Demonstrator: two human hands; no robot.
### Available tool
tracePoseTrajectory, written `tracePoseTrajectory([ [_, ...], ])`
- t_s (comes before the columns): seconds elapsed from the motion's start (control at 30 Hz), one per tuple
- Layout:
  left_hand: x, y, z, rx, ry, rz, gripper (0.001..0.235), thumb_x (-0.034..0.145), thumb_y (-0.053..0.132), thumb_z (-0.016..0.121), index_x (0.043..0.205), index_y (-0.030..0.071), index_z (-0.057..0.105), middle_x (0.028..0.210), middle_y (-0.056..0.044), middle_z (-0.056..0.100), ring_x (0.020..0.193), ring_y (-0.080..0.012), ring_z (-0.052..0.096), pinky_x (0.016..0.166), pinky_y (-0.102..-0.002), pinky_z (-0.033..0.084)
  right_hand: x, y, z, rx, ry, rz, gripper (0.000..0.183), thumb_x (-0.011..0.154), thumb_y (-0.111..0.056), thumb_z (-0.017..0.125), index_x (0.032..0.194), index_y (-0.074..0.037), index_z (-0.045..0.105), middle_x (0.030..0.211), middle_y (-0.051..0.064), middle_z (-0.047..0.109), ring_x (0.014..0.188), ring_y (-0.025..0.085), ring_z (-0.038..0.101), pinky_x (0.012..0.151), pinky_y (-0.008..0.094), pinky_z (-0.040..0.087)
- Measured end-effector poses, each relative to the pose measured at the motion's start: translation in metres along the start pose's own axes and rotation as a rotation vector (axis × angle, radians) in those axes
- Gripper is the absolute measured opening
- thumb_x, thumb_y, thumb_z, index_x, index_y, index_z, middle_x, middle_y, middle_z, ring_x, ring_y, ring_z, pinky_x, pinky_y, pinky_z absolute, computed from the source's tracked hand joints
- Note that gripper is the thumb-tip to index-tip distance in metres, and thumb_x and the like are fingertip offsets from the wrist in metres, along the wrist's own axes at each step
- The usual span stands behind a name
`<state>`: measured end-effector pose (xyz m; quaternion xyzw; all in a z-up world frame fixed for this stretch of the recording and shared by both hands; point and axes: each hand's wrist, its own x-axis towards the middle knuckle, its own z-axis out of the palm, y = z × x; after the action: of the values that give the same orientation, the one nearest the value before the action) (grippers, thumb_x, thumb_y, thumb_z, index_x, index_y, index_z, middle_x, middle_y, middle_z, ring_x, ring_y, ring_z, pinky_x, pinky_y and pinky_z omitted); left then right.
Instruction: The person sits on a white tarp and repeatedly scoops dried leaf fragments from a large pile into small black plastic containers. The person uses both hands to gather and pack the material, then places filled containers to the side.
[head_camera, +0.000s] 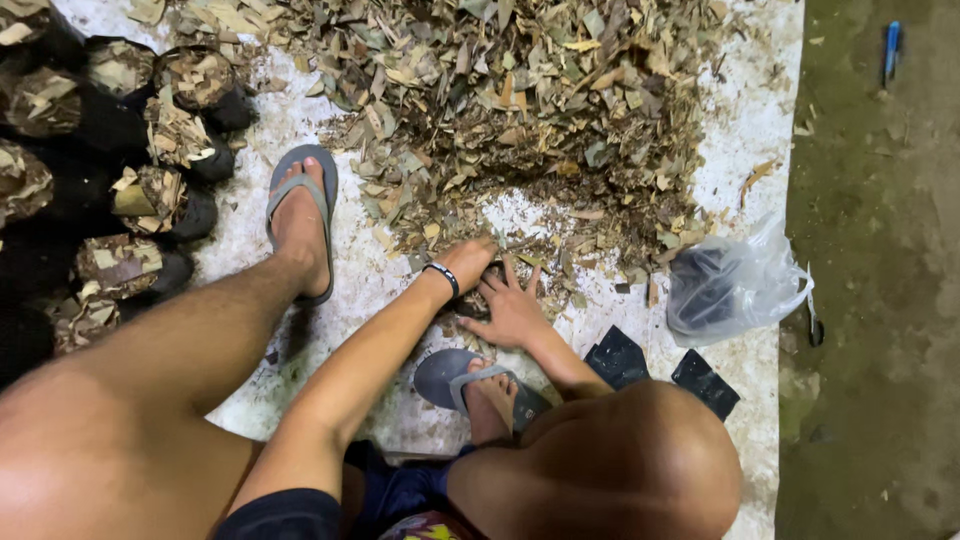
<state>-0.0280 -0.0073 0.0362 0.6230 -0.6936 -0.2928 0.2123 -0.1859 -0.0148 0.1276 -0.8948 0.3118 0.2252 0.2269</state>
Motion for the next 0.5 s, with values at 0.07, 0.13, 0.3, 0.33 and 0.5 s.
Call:
tracePoseTrajectory([
  [0.07, 0.006, -0.008, -0.004, -0.028, 0.066, 0.005, 0.037, 0.083, -0.001, 0.061, 0.120, 0.002, 0.066, 0.121, -0.020, 0.067, 0.116, -0.0412, 0.064, 0.096, -0.048, 0.054, 0.004, 0.007, -0.008, 0.058, 0.040, -0.021, 0.083, 0.084, -0.064, 0.057, 0.147, -0.011, 0.051, 0.159, 0.011, 0.040, 0.157, 0.040, 0.010, 0.112, 0.080, -0.012],
  [0.13, 0.006, -0.016, -0.008, -0.084, 0.066, -0.027, 0.037, 0.088, 0.010, 0.063, 0.124, 0.003, 0.066, 0.121, -0.021, 0.067, 0.115, -0.0416, 0.064, 0.098, -0.048, 0.052, 0.001, 0.015, -0.006, 0.130, 0.132, -0.064, 0.072, 0.090, -0.058, 0.060, 0.144, -0.011, 0.057, 0.157, 0.012, 0.044, 0.159, 0.041, 0.011, 0.118, 0.076, -0.007],
  [0.3, 0.000, -0.022, -0.012, -0.235, -0.081, -0.195, 0.043, 0.097, 0.042, 0.061, 0.124, 0.010, 0.070, 0.123, -0.022, 0.068, 0.117, -0.0417, 0.063, 0.103, -0.048, 0.049, -0.025, 0.035, 0.048, 0.615, 0.634, -0.111, 0.042, 0.097, -0.026, 0.062, 0.133, -0.006, 0.065, 0.152, 0.019, 0.051, 0.147, 0.039, 0.039, 0.119, 0.054, 0.032],
  [0.33, -0.004, -0.022, -0.012, -0.234, -0.126, -0.215, 0.044, 0.096, 0.046, 0.060, 0.122, 0.012, 0.072, 0.122, -0.022, 0.069, 0.117, -0.0416, 0.064, 0.104, -0.048, 0.049, -0.030, 0.034, 0.065, 0.663, 0.725, -0.062, 0.041, 0.095, -0.019, 0.062, 0.134, -0.005, 0.063, 0.147, 0.019, 0.055, 0.140, 0.036, 0.048, 0.117, 0.049, 0.039],
  [0.5, -0.012, -0.019, -0.023, -0.158, -0.190, -0.197, 0.050, 0.090, 0.052, 0.066, 0.118, 0.011, 0.072, 0.114, -0.024, 0.071, 0.112, -0.0421, 0.066, 0.101, -0.048, 0.051, -0.030, 0.036, 0.098, 1.202, 0.598, 0.174, 0.058, 0.092, -0.010, 0.063, 0.147, -0.003, 0.045, 0.132, 0.021, 0.061, 0.118, 0.027, 0.065, 0.094, 0.033, 0.055],
])
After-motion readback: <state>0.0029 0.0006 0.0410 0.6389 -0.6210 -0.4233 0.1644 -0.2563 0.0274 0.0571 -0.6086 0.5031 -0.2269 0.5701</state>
